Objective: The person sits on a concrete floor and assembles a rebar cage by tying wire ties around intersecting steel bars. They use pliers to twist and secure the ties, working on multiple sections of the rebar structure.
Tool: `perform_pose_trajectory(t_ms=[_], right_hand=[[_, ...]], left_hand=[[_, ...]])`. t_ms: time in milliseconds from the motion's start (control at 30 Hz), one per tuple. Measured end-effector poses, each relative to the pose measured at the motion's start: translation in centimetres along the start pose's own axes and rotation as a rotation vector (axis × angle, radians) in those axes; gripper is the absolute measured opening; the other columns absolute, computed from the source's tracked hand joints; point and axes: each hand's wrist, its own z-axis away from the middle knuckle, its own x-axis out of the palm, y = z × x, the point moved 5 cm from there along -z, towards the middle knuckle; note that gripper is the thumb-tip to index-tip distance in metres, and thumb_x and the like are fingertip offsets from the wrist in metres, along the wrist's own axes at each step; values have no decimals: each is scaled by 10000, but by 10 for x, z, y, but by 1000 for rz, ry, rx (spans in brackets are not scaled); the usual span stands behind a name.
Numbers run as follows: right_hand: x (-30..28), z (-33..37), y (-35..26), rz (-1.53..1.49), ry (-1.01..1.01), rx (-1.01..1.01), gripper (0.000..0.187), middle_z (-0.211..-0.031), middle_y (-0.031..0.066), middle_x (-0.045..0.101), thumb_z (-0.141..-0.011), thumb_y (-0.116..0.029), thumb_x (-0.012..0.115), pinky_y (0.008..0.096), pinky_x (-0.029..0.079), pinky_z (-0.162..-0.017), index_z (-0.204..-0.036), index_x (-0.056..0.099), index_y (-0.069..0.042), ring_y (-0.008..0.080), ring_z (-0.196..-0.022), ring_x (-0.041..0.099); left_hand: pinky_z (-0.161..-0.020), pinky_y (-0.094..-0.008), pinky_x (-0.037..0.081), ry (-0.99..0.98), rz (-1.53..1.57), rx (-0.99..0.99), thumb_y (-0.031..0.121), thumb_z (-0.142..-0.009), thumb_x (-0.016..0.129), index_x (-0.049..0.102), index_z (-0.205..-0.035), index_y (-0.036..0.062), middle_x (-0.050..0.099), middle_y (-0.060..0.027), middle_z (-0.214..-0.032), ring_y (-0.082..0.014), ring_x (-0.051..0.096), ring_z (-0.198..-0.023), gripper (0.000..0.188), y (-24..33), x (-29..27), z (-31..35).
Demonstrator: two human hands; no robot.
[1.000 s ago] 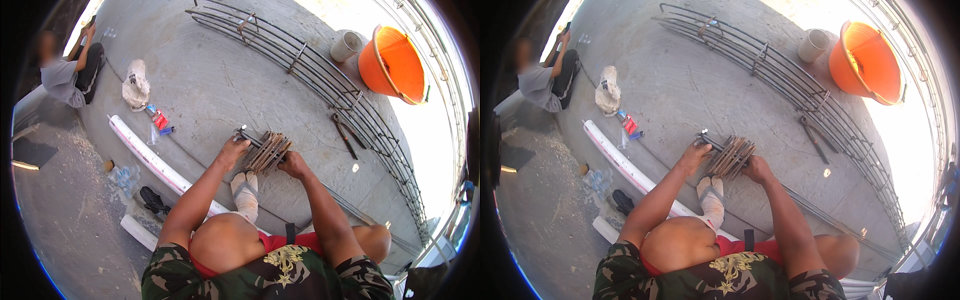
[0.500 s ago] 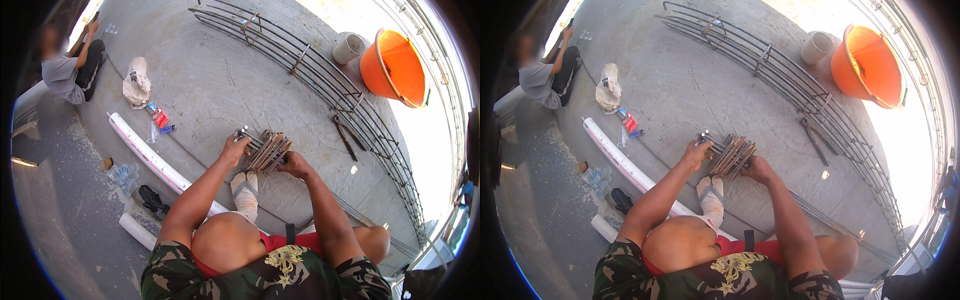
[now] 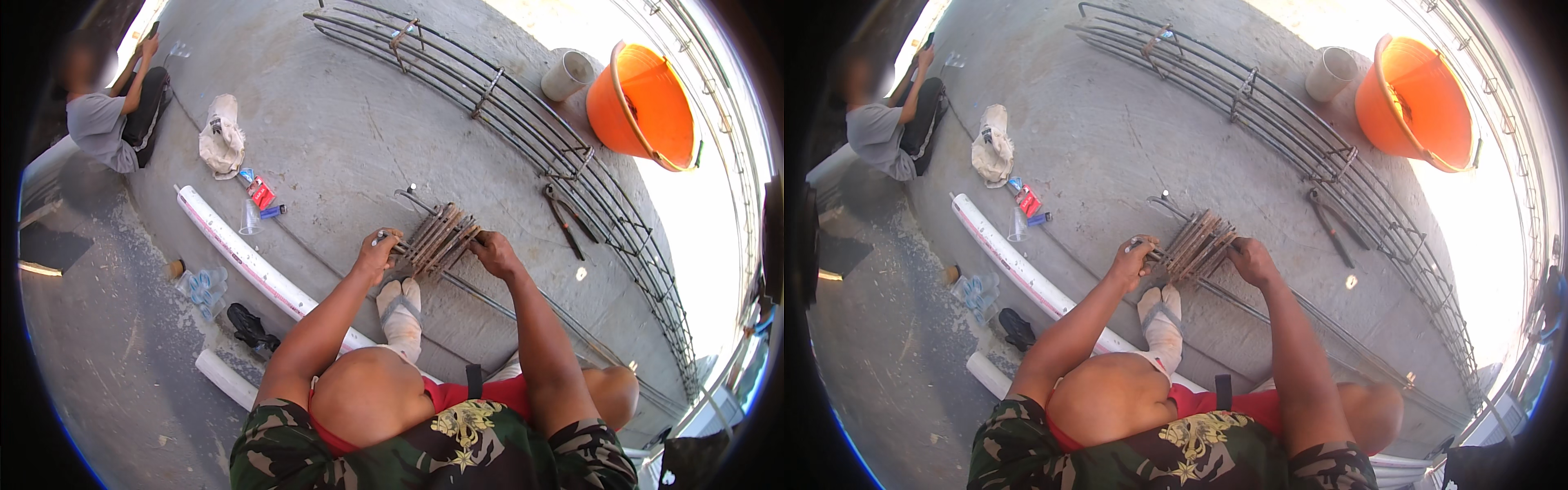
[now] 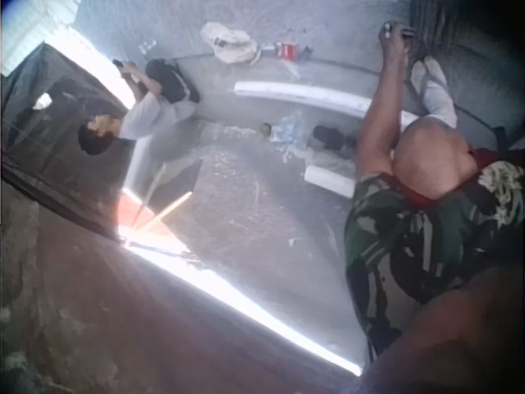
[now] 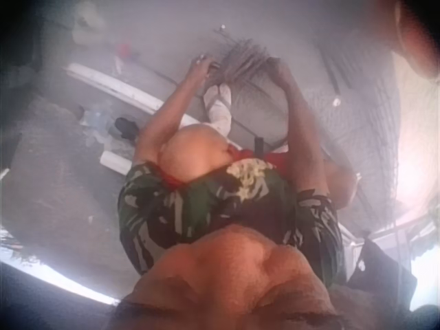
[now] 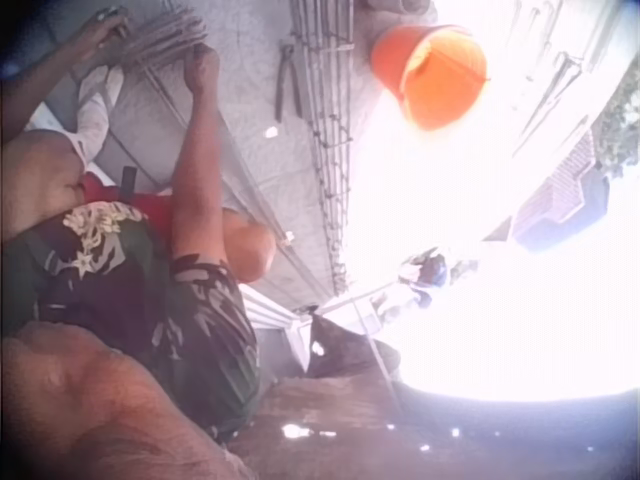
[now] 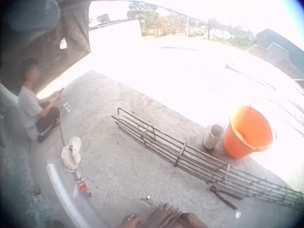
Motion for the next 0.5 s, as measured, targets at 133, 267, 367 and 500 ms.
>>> perform_pose_trajectory(t_ms=[133,267,367,500], right_hand=[[-3,-7,9,66,96,32,267,-859,264,638,-848,-226,604,471,482,-756,-918,656,26,435,-858,608],[-4,-7,12,134,214,111,285,-853,261,645,-831,-262,626,471,490,-751,-888,668,14,420,-849,623],[-3,-5,19,161,224,128,305,-828,261,648,-824,-285,634,470,495,-735,-849,670,16,408,-828,633],[-15,18,-10,242,604,23,381,-799,277,638,-838,-345,620,448,501,-711,-825,662,33,413,-791,632]], left_hand=[[-416,-238,337,-15,29,20,105,-859,576,607,-1002,65,601,-36,-879,-107,560,-693,152,-2,-2,0],[-493,-258,400,-12,24,36,121,-852,605,616,-965,90,607,-9,-860,-106,576,-739,118,-8,-6,3],[-571,-269,438,-15,0,74,136,-847,622,624,-944,103,612,6,-851,-103,578,-753,102,-5,-6,4],[-629,-266,447,6,-59,68,140,-837,649,636,-938,103,611,16,-847,-91,566,-751,109,7,-1,16]])
